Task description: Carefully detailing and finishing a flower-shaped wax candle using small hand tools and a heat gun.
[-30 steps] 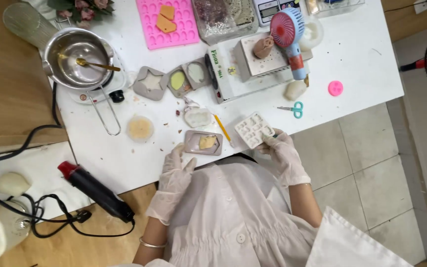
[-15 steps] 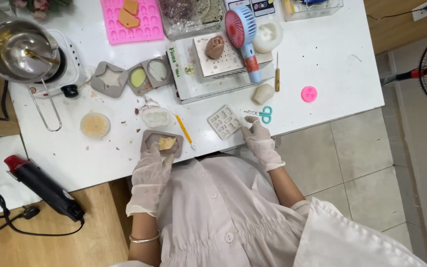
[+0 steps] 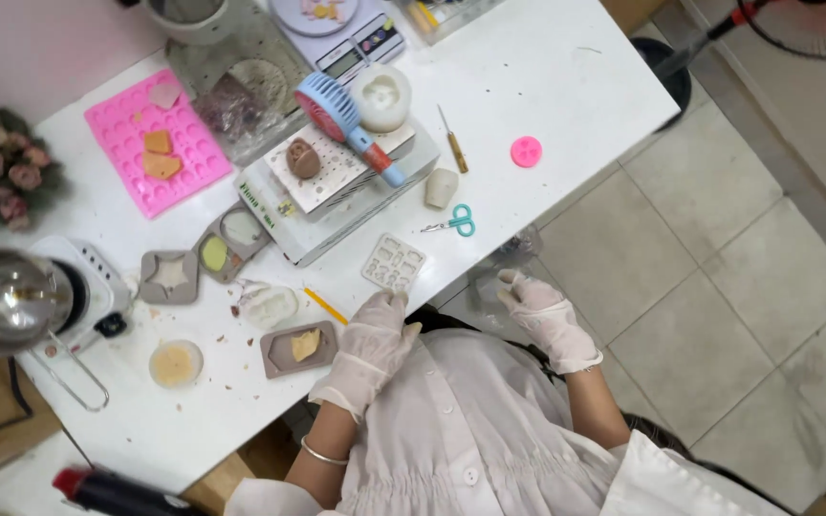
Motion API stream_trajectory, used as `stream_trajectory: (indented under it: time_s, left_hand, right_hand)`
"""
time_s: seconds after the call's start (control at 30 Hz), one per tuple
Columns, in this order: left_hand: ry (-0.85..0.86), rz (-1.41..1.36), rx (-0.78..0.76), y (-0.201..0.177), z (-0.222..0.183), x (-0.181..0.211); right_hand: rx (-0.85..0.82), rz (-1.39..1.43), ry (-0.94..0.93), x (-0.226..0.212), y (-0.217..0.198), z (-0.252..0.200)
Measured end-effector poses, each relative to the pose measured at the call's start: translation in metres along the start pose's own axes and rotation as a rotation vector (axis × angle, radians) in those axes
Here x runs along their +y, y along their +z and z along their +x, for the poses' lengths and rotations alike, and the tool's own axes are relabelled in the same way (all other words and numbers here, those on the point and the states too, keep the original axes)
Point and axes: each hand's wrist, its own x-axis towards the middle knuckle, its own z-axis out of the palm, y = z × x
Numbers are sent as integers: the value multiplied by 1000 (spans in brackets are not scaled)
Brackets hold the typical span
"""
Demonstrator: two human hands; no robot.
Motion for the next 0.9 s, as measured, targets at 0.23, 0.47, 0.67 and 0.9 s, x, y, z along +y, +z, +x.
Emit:
stream_trajectory:
  time_s: [0.23,0.47,0.67,0.9]
  left_hand:
    - [275,309,-589,-2,36,12]
    - [773,169,-406,62,100,73]
    - [841,56,-396,83,183,208]
    - [1060,34,-380,152,249,311]
  right_hand:
    - [78,308,314,23,32,-91]
    - [328,473,507,83,20,-165]
    - [499,576,689,157,-34,-183]
    - [619,494,787,240,-71,-201]
